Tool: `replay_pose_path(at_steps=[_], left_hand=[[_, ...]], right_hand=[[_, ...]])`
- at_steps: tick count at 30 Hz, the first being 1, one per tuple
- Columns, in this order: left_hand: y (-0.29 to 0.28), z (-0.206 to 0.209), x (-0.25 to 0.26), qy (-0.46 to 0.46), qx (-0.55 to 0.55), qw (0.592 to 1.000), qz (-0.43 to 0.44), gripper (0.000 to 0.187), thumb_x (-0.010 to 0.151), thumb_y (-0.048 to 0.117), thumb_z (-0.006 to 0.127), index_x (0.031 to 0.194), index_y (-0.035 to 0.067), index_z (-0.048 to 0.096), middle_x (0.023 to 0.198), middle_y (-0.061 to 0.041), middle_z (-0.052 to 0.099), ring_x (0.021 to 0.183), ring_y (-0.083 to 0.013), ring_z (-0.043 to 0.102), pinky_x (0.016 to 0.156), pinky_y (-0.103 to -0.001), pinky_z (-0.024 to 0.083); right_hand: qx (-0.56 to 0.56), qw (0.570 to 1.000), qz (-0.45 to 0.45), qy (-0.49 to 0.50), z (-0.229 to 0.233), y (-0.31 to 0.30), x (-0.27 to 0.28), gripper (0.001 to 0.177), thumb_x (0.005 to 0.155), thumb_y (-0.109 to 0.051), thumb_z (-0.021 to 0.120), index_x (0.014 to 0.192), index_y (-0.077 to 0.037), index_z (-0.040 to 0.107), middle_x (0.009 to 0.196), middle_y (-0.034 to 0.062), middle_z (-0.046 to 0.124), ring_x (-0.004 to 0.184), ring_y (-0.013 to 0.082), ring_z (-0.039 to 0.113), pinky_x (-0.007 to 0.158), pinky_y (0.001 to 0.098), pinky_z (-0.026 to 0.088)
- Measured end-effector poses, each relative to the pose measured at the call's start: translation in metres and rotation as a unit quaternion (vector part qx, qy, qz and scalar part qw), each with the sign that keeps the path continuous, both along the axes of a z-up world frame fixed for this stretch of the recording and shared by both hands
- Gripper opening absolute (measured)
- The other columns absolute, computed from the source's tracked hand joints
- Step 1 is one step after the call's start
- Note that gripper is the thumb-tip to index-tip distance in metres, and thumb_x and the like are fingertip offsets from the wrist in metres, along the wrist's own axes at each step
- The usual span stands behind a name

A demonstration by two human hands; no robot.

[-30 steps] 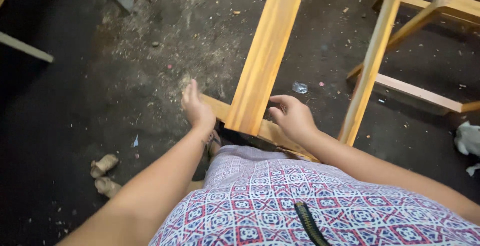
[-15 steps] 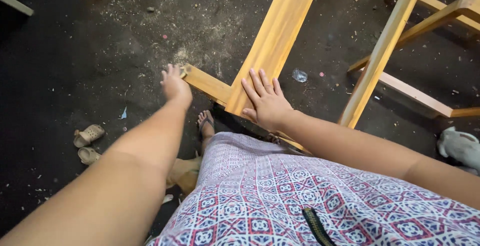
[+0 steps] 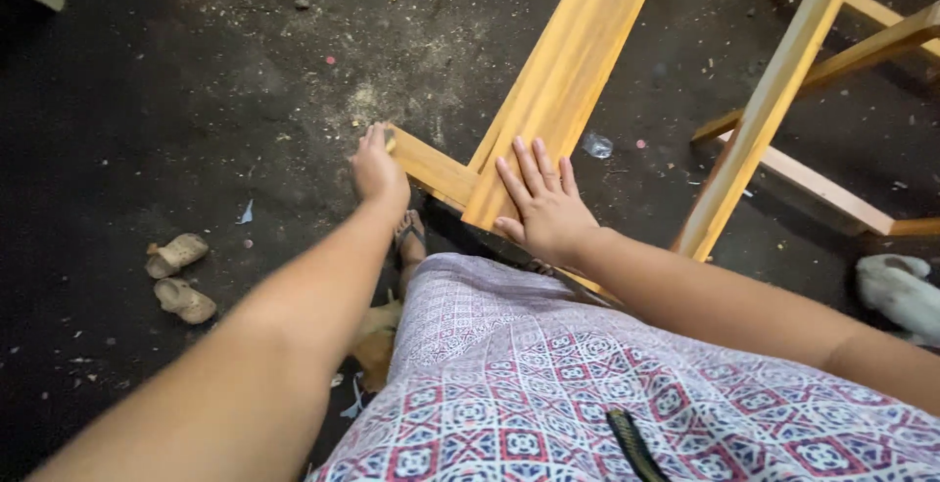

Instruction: The recorder uses a piece of sandpaper to smooth the edges and surfaces of several wooden furniture components.

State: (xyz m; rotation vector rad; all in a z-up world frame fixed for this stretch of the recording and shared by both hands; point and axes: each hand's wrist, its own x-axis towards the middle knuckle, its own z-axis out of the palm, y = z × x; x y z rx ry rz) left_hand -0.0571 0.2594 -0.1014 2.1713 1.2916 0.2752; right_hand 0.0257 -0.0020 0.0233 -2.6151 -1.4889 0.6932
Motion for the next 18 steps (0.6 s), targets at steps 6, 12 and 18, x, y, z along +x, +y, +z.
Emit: replay_pose_path(at_steps=[6,12,18], left_hand=[[-0.006,0.026,-0.008,-0.038,0.127,0.984,-0.12,0.054,0.088,-0.007,0.048,0.14,0.003,0.06,0.145,-0.019,0.058,0.135,-0.0393,0.053,0.112,-0.043,0.043],[0.015,-0.03,-0.001,0.012,0.07,0.993,-0.091,0.037,0.109,0.009,0.041,0.136,0.007,0.066,0.143,-0.019,0.063,0.133,-0.0348,0.061,0.113,-0.042,0.047],[0.019,0.016,0.009,-0.12,0.013,0.993,-0.015,0.036,0.107,0.016,0.046,0.127,-0.002,0.071,0.13,-0.025,0.07,0.12,-0.04,0.069,0.103,-0.047,0.05]], right_hand=[[-0.001,1.0,-0.002,-0.001,0.001,-0.001,0.001,0.089,0.096,-0.06,0.049,0.163,-0.013,0.013,0.17,0.0173,-0.003,0.156,0.0387,-0.009,0.122,0.0602,0.003],[0.0,1.0,-0.006,0.0,-0.002,0.001,0.003,0.089,0.096,-0.061,0.049,0.162,-0.014,0.013,0.17,0.0172,-0.004,0.155,0.0386,-0.01,0.122,0.0603,0.003],[-0.006,1.0,-0.006,0.003,-0.001,-0.001,0.003,0.089,0.096,-0.061,0.049,0.163,-0.015,0.013,0.17,0.017,-0.005,0.156,0.0391,-0.01,0.122,0.0607,0.003]])
